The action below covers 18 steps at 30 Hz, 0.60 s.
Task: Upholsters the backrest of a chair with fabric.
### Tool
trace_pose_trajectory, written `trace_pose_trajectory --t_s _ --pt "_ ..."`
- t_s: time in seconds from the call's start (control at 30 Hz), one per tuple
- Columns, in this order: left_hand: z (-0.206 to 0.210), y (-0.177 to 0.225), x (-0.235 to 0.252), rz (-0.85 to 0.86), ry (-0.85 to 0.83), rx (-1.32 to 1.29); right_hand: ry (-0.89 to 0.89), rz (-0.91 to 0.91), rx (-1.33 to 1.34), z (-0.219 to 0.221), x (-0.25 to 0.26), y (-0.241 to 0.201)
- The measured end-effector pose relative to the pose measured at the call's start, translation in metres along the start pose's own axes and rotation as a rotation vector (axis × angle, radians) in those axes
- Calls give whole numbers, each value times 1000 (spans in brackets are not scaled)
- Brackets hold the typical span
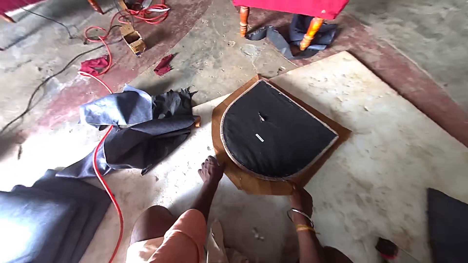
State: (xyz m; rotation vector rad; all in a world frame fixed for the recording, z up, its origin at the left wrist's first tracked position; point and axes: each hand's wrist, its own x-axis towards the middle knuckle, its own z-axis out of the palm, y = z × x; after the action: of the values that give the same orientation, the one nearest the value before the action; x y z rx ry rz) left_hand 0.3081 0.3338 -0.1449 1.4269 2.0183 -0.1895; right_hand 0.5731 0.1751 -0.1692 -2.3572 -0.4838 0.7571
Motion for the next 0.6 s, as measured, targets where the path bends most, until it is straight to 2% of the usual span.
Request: trace_pose_trajectory --t_s 0.1,0.3,0.4,0.5,0.53,0.6 --pt "3 2 5 16 -31 -22 16 59 125 4 2 3" --pt "-3 3 6 26 -90 -79 1 118 128 4 -8 -4" --pt "-21 -22 10 117 -85 -219 -226 241 214 6 -65 -5" --pt "-48 -61 13 102 -29 -87 -577 253 154 12 -117 16" --pt "-52 -76 13 84 -15 -40 -592 252 136 15 -126 22" --pt "-50 -103 10 65 37 -29 -415 322 181 8 -127 18"
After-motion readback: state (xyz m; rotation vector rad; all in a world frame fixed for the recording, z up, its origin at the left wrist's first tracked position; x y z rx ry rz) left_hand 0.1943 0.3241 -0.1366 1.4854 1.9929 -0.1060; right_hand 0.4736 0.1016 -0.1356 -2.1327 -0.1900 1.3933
